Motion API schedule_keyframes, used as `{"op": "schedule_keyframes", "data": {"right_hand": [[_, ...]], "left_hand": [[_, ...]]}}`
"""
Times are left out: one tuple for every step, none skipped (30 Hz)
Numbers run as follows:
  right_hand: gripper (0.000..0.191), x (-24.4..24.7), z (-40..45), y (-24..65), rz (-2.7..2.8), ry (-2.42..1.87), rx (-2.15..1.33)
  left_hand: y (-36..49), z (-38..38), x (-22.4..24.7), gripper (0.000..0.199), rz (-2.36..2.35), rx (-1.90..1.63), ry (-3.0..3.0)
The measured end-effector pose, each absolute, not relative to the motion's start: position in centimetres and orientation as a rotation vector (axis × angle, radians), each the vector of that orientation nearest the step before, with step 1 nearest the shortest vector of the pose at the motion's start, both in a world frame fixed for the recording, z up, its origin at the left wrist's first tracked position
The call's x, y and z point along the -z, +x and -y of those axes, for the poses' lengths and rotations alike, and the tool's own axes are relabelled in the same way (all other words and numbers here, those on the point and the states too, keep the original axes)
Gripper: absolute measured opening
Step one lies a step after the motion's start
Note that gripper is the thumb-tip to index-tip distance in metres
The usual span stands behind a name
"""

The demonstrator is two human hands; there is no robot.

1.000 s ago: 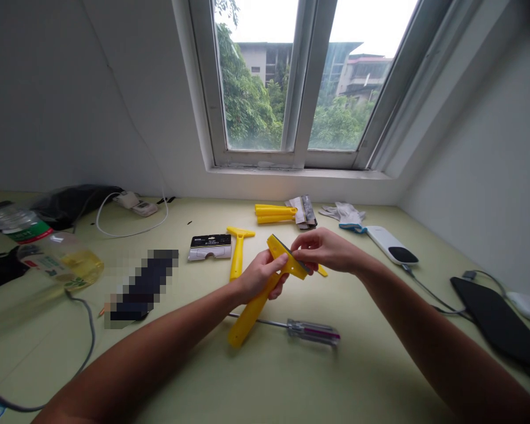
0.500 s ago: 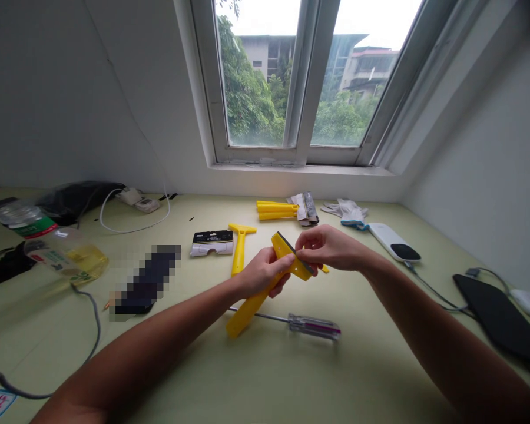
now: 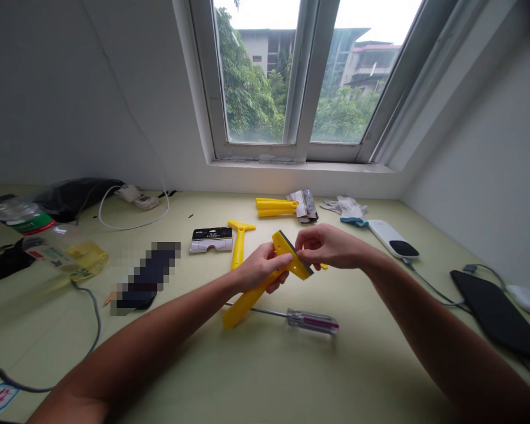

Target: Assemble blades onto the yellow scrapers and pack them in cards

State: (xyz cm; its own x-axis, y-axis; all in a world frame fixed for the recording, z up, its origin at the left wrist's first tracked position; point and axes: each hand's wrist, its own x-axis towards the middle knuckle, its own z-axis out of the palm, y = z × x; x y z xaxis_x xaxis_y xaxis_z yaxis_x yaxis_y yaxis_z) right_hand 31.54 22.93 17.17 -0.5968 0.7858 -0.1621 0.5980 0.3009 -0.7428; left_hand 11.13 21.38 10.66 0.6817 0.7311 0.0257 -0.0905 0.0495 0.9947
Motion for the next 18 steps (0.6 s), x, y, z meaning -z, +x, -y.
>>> {"op": "schedule_keyframes", "data": {"right_hand": [[0.014,-17.15,-22.94,31.53,2.335,-1.271,-1.183],[0.014,-17.13,-22.94,31.52,2.333,-1.270,-1.194],[0.015,-17.12,-22.95,31.51,2.331,-1.267,-1.209],[0.015,-17.11,-22.96,31.50,2.329,-1.261,-1.226],[0.015,-17.10,-22.95,31.48,2.326,-1.253,-1.243],[0.016,-17.10,-22.94,31.47,2.322,-1.245,-1.255],[0.016,-17.10,-22.92,31.47,2.317,-1.238,-1.262],[0.017,-17.11,-22.90,31.47,2.311,-1.231,-1.265],[0.018,-17.12,-22.87,31.48,2.304,-1.223,-1.267],[0.019,-17.14,-22.84,31.50,2.295,-1.212,-1.271],[0.021,-17.16,-22.82,31.52,2.286,-1.196,-1.279],[0.022,-17.18,-22.80,31.54,2.278,-1.180,-1.289],[0.023,-17.19,-22.80,31.57,2.274,-1.164,-1.298],[0.023,-17.20,-22.80,31.58,2.273,-1.150,-1.303],[0.023,-17.21,-22.81,31.59,2.276,-1.140,-1.299],[0.023,-17.20,-22.82,31.58,2.284,-1.136,-1.287],[0.022,-17.20,-22.83,31.57,2.292,-1.136,-1.272],[0.021,-17.20,-22.83,31.55,2.299,-1.137,-1.259]], "left_hand": [[11.12,-21.39,-10.68,0.032,-0.580,-0.684,1.395],[11.13,-21.40,-10.69,0.032,-0.577,-0.681,1.402],[11.15,-21.41,-10.70,0.033,-0.575,-0.678,1.410],[11.17,-21.40,-10.72,0.034,-0.579,-0.675,1.416],[11.18,-21.39,-10.74,0.036,-0.588,-0.674,1.418],[11.19,-21.37,-10.76,0.037,-0.598,-0.675,1.417],[11.18,-21.36,-10.79,0.038,-0.606,-0.676,1.417],[11.16,-21.34,-10.82,0.039,-0.612,-0.676,1.419],[11.13,-21.34,-10.84,0.039,-0.615,-0.674,1.424],[11.10,-21.35,-10.85,0.039,-0.614,-0.670,1.432],[11.06,-21.37,-10.85,0.039,-0.611,-0.668,1.438],[11.04,-21.41,-10.83,0.039,-0.606,-0.668,1.440],[11.02,-21.46,-10.79,0.039,-0.602,-0.669,1.439],[11.01,-21.51,-10.73,0.039,-0.599,-0.672,1.434],[11.02,-21.58,-10.65,0.038,-0.597,-0.678,1.428],[11.03,-21.63,-10.58,0.038,-0.597,-0.684,1.423],[11.04,-21.68,-10.51,0.038,-0.598,-0.689,1.419],[11.05,-21.71,-10.47,0.038,-0.599,-0.695,1.415]]}}
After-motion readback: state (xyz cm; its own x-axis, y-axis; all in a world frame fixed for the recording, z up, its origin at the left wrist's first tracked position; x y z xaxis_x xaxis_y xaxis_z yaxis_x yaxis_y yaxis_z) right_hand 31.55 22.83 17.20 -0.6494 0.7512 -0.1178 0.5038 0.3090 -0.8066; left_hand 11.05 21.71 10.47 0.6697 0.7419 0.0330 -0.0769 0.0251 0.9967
